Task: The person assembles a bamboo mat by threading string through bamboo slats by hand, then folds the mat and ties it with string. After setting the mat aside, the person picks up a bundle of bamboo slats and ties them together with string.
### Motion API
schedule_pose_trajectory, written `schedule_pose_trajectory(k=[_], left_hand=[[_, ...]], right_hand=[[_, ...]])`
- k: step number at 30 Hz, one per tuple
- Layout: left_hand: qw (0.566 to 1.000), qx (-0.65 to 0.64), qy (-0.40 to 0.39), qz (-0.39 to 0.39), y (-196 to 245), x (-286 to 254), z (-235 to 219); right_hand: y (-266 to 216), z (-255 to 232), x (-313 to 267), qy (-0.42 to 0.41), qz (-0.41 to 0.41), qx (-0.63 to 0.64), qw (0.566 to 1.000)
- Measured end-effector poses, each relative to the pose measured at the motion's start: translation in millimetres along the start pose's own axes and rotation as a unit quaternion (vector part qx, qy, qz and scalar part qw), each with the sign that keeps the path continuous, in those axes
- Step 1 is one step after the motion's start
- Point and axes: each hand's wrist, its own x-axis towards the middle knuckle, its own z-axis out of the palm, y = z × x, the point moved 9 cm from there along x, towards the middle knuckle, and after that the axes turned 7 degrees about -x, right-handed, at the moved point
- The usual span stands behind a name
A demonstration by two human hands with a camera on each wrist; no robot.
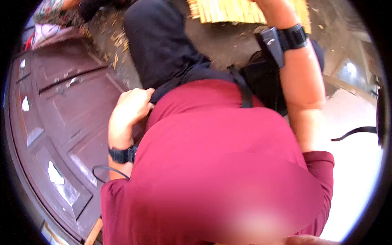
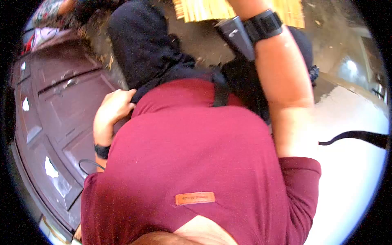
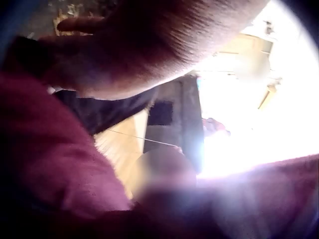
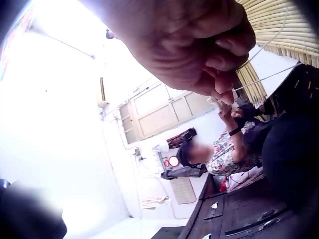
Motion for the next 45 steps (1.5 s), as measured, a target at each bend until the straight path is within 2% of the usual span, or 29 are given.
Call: schedule_pose_trajectory(k=[1,2,3,4,5,7,8,9,11,12,13,15,19,21,23,24,25,27,28,29,30,32,35,39,40,41,42,43,45], left_hand=[[0.993,-0.063,0.082,0.055,12,3,-30],[0.950,-0.165,0.203,0.168,31,3,-70],[0.870,-0.249,0.312,0.288,51,2,-112],[0.819,-0.241,0.402,0.331,69,1,-147],[0.845,-0.333,0.355,0.223,71,19,-162],[0.804,-0.396,0.294,0.332,104,50,-188],[0.726,-0.493,0.290,0.382,126,52,-202],[0.765,-0.499,0.178,0.367,137,66,-209],[0.810,-0.332,0.306,0.374,119,76,-227],[0.838,-0.389,0.193,0.331,100,121,-216],[0.810,-0.368,0.284,0.358,86,122,-225],[0.739,-0.449,0.320,0.388,52,130,-233],[0.670,-0.512,0.383,0.379,-3,135,-237],[0.654,-0.549,0.398,0.335,-22,139,-233],[0.626,-0.602,0.393,0.304,-21,135,-229],[0.624,-0.605,0.391,0.302,-26,147,-229],[0.637,-0.598,0.361,0.327,-26,161,-227],[0.647,-0.594,0.331,0.346,-28,174,-221],[0.626,-0.635,0.327,0.314,-30,174,-221],[0.603,-0.674,0.323,0.280,-31,174,-220],[0.582,-0.693,0.330,0.267,-28,167,-224],[0.581,-0.685,0.355,0.259,-33,172,-220],[0.583,-0.677,0.381,0.237,-36,178,-214],[0.559,-0.718,0.346,0.229,-26,200,-197],[0.526,-0.728,0.383,0.216,-26,195,-197],[0.491,-0.736,0.420,0.201,-29,193,-195],[0.509,-0.688,0.474,0.209,-35,198,-188],[0.510,-0.689,0.471,0.208,-39,213,-178],[0.484,-0.739,0.445,0.146,-55,247,-145]], right_hand=[[3,-7,0,0.009,-0.008,0.006,1.000],[9,-9,1,-0.015,-0.004,0.041,0.999],[10,-16,-7,-0.012,-0.001,0.058,0.998],[14,-17,-11,-0.025,-0.010,0.079,0.996],[15,-17,-13,-0.041,-0.019,0.101,0.994],[-2,-21,-24,-0.056,-0.014,0.153,0.987],[-5,-24,-23,-0.046,-0.036,0.112,0.992],[-8,-28,-22,-0.036,-0.057,0.073,0.995],[-13,-38,-23,-0.009,-0.075,-0.028,0.997],[-16,-45,-24,0.015,-0.093,-0.123,0.988],[-11,-49,-23,0.019,-0.089,-0.129,0.987],[3,-67,-23,0.074,-0.038,-0.174,0.981],[26,-102,-30,0.150,0.054,-0.309,0.938],[18,-110,-27,0.155,-0.049,-0.338,0.927],[8,-118,-19,0.158,-0.075,-0.371,0.912],[4,-128,-12,0.207,-0.124,-0.432,0.869],[16,-125,-6,0.201,-0.119,-0.431,0.872],[49,-144,-2,0.299,-0.021,-0.282,0.911],[61,-150,2,0.301,0.052,-0.288,0.908],[62,-153,9,0.296,0.054,-0.287,0.909],[72,-158,18,0.294,0.067,-0.189,0.934],[70,-162,28,0.281,0.063,-0.051,0.956],[50,-156,33,0.303,0.078,0.042,0.949],[59,-171,43,0.325,0.096,0.078,0.938],[52,-168,50,0.270,0.040,0.199,0.941],[47,-167,52,0.211,-0.017,0.315,0.925],[76,-227,51,0.292,-0.073,0.283,0.911],[74,-230,48,0.293,-0.070,0.282,0.911],[59,-260,7,0.491,-0.156,0.343,0.785]])
